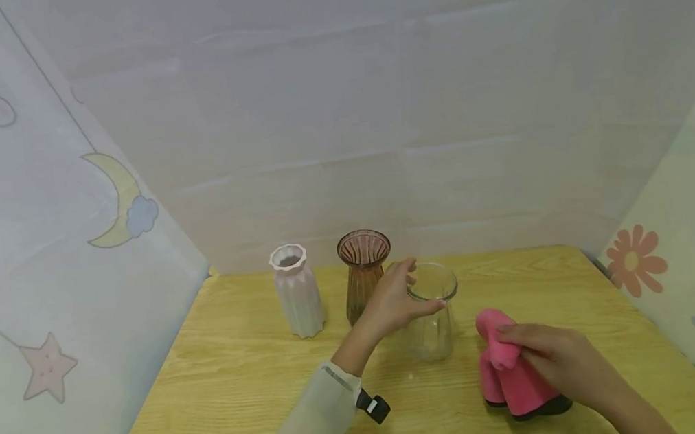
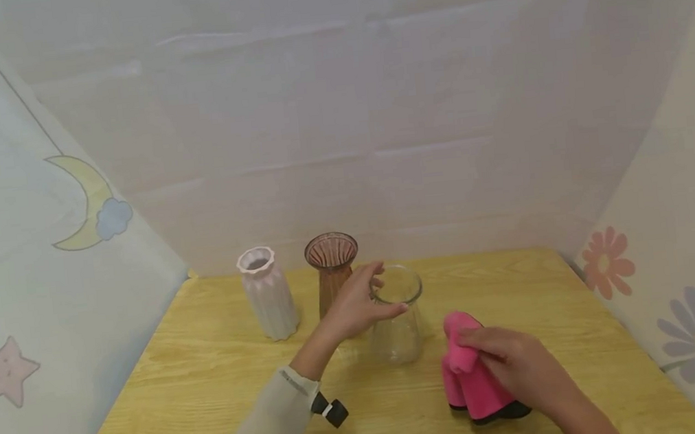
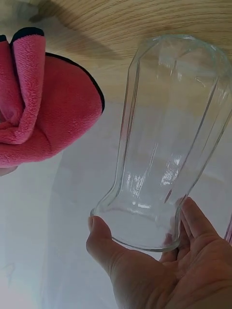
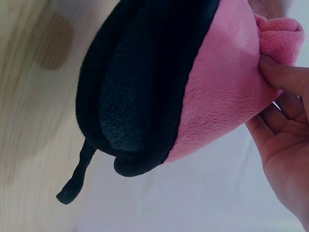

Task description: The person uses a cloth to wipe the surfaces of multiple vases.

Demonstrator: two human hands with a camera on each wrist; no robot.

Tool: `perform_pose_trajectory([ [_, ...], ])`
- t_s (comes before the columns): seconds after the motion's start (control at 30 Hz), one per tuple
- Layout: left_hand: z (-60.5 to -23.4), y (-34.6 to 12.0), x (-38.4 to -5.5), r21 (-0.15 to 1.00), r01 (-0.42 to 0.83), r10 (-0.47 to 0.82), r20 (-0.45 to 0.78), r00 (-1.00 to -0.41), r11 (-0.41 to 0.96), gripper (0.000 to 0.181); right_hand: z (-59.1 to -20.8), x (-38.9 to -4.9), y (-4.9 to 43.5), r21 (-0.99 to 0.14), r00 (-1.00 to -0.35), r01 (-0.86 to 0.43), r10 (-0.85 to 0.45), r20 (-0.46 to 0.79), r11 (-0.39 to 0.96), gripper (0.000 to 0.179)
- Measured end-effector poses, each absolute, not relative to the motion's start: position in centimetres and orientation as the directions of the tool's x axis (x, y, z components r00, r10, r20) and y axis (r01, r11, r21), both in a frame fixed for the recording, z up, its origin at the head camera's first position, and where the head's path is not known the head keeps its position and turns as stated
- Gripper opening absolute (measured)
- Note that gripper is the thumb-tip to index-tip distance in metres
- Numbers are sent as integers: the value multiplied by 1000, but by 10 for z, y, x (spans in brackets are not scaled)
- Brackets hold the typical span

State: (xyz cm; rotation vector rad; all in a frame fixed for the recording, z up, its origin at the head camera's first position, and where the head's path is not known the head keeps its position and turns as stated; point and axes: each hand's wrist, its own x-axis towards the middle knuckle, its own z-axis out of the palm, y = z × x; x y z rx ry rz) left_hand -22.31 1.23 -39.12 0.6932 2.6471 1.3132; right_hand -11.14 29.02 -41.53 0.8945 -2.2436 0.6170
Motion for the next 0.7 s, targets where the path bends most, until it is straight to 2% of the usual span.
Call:
perform_pose_trajectory([
  [0.4,-397,36,-241,773,336,402,115,-908,538,94,-415,-98,301,-179,-616,-682,-425,664,709,49],
  [0.7,-398,48,-247,798,306,369,115,-922,518,93,-423,-96,298,-104,-638,-656,-477,605,747,61],
])
